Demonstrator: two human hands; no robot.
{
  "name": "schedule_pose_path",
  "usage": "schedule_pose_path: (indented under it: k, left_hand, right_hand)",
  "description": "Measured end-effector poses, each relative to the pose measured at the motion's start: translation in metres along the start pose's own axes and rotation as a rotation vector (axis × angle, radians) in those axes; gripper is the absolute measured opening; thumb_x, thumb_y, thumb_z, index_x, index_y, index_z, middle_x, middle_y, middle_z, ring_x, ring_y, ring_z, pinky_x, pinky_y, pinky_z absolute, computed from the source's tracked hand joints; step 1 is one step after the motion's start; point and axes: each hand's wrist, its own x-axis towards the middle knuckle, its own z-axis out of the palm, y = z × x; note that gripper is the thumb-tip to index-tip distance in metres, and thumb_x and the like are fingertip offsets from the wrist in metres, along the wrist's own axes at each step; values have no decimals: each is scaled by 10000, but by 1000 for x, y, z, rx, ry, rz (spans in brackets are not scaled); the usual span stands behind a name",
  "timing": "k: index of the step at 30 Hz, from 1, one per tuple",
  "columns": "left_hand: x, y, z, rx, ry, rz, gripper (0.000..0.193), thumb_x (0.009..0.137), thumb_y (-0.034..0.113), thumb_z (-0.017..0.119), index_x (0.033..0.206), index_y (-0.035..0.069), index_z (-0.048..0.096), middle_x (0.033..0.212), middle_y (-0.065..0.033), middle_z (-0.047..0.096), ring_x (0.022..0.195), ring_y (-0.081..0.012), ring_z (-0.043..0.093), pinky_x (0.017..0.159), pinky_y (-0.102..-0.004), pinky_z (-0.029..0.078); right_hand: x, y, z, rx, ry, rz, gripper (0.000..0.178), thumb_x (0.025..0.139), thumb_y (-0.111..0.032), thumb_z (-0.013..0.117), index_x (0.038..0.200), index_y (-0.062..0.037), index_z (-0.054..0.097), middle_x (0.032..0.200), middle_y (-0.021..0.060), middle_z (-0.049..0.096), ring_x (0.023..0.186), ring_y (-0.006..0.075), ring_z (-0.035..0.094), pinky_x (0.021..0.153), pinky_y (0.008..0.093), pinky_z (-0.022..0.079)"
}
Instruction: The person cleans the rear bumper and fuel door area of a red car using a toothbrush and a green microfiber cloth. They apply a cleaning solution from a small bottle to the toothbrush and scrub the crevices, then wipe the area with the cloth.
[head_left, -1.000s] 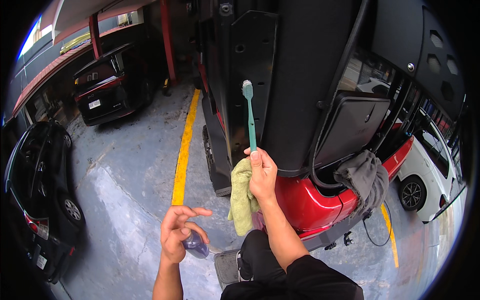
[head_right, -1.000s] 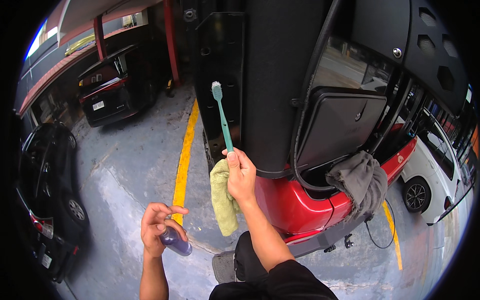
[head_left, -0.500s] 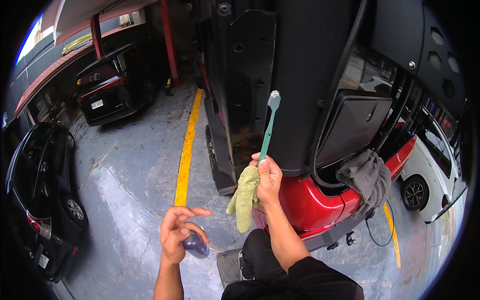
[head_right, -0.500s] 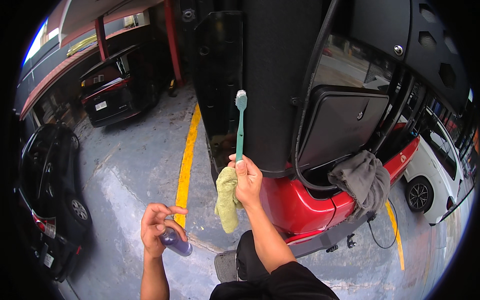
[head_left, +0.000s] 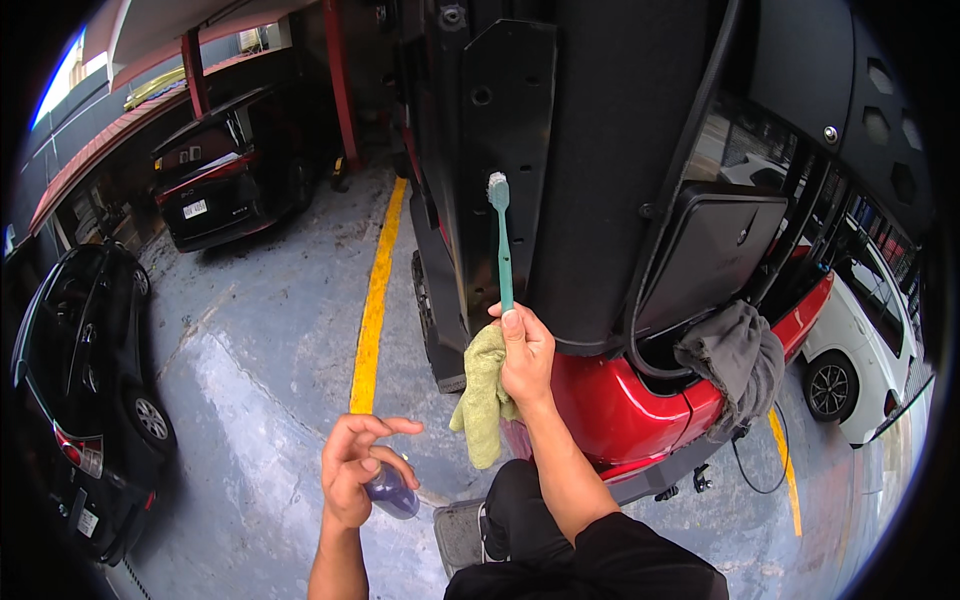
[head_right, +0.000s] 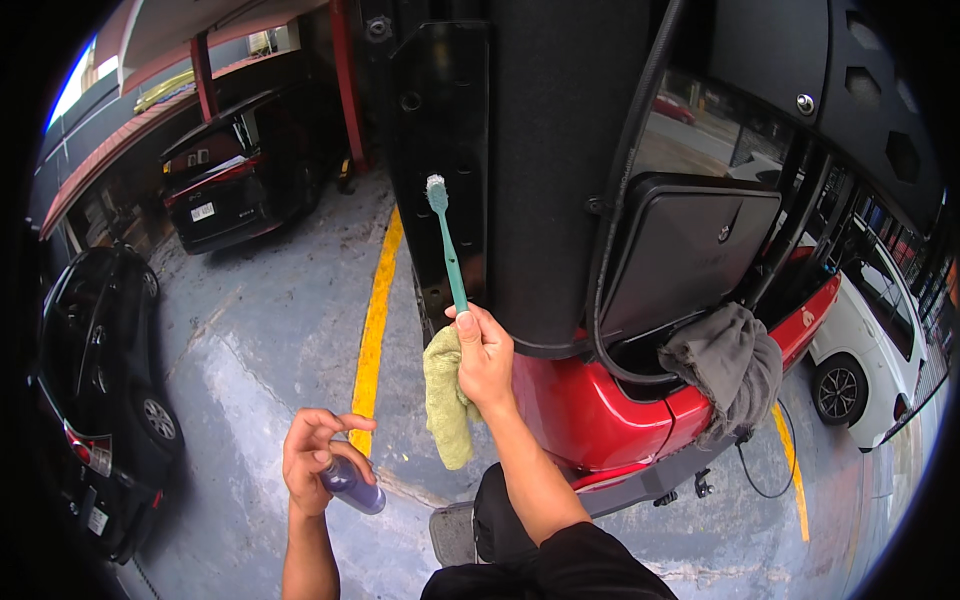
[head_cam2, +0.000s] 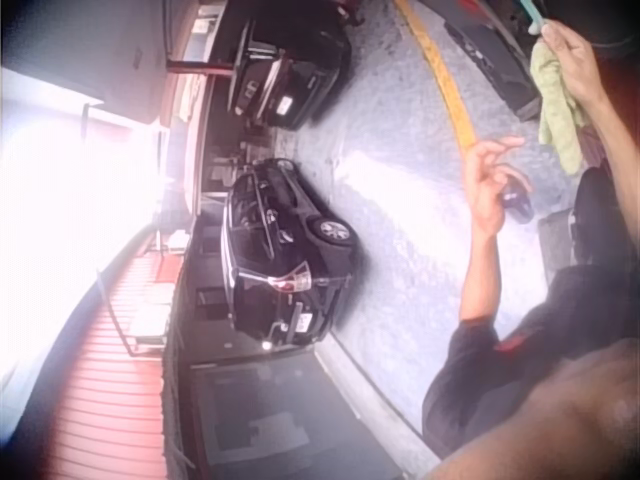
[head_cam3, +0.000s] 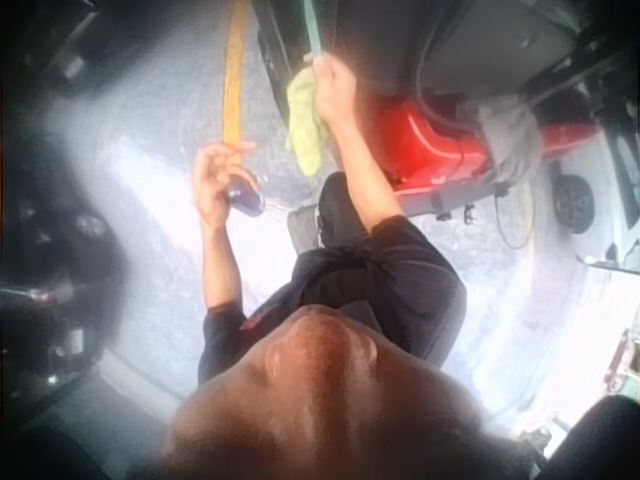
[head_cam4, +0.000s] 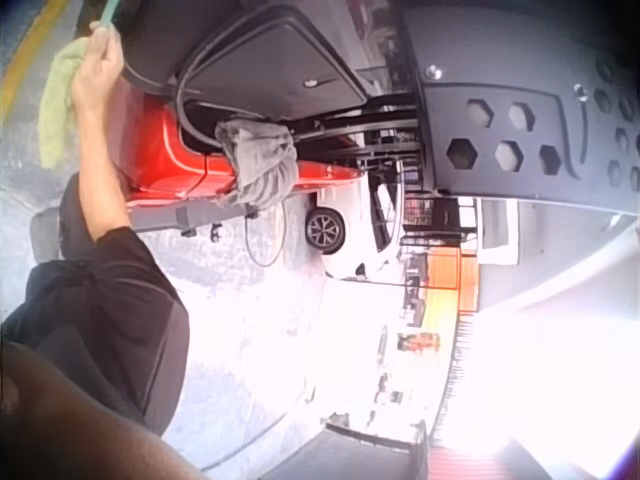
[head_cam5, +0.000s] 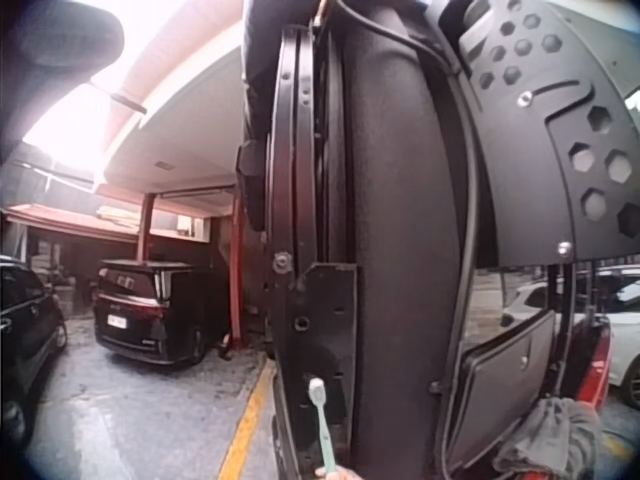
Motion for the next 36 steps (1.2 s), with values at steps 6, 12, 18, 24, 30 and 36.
schedule_pose_path:
  k: [6,12,18,24,30,36]
  left_hand:
    - [3,-1,-1,1,-15,-13,403,803,128,506,1167,-42,470,1194,-369,624,611,-364,698,577,-397,602]
    - [4,-1,-6,7,-14,-32,395,805,129,504,1161,-39,468,1191,-372,623,604,-366,694,578,-400,601]
    - [4,-3,-12,36,2,-63,390,804,126,496,1156,-39,465,1188,-380,621,601,-370,693,578,-403,599]
    - [7,-7,-14,53,24,-95,385,799,120,496,1149,-38,470,1178,-383,625,601,-375,694,574,-405,597]
    - [16,-13,-13,56,15,-97,378,807,123,493,1147,-41,469,1182,-388,623,608,-378,695,573,-408,597]
    - [22,-15,-10,55,12,-105,368,816,128,498,1141,-40,462,1193,-397,616,637,-387,704,603,-410,600]
  right_hand:
    - [1,-2,1,31,-17,53,372,1059,-360,593,1091,-4,692,829,-61,566,710,23,440,632,206,375]
    - [3,-14,0,294,-119,99,398,1050,-373,602,1116,12,679,845,5,621,749,50,557,682,206,467]
    - [-6,-2,-3,195,-89,48,419,1062,-381,566,1127,26,637,793,34,609,626,70,549,563,228,471]
    - [-2,-3,1,96,-36,63,379,1052,-354,606,1112,8,700,859,-5,627,778,46,538,719,211,445]
    - [-8,-2,2,22,18,65,365,1049,-336,613,1114,13,700,865,-14,616,782,51,516,719,218,429]
    - [-3,-1,4,-21,26,2,377,1041,-337,625,1109,26,700,855,11,649,754,60,551,696,217,451]
